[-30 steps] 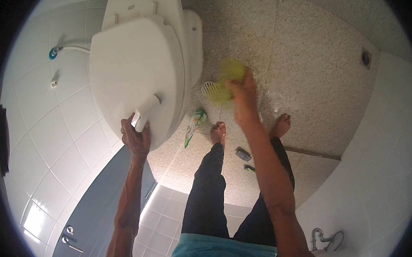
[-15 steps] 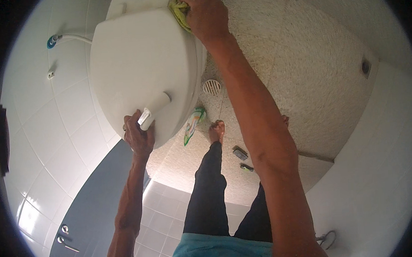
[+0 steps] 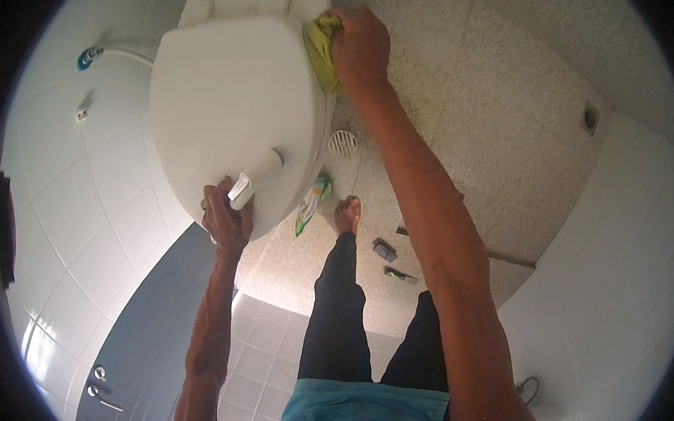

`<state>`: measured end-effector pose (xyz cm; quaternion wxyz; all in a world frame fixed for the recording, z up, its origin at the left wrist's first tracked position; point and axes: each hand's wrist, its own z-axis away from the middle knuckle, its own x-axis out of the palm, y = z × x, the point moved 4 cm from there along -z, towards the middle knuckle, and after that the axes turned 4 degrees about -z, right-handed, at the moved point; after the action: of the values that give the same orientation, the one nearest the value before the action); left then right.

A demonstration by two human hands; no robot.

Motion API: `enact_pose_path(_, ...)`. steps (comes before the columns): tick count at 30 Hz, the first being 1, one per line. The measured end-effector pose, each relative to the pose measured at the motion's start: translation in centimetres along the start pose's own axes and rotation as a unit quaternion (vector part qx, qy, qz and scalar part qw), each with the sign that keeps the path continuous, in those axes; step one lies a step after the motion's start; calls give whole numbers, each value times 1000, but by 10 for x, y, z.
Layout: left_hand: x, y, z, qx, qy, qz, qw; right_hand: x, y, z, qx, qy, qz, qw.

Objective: The person cleans a bathroom by spraying water from a handheld bidet sprayer and wiping the floor, toilet seat, and bowl with a yellow cloth. The person lifts the toilet lid to clean the rim and interior surfaces.

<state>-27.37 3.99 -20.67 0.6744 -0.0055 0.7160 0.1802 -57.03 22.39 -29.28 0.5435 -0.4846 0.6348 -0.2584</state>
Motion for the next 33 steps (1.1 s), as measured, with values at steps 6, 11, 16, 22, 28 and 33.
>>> enact_pose_path(6, -3, 0, 3, -9, 7, -2, 1000, -17, -16, 106, 157, -8, -131, 979)
enact_pose_path(11, -2, 1, 2, 2, 10, -25, 1000, -32, -32, 226, 477, -56, -472, 740)
enact_pose_path(16, 0, 3, 1, 28, 25, -37, 999, -23, -59, 236, 494, 90, -599, 624)
enact_pose_path(22, -5, 7, -1, 16, 13, -35, 999, 5, -89, 197, 326, 73, -381, 862)
enact_pose_path(28, -4, 1, 4, -35, -18, 7, 999, 6, -43, 71, 267, 57, -323, 906)
enact_pose_path(33, -5, -2, 6, -46, -42, 15, 998, 11, -37, 38, 363, 5, -263, 894)
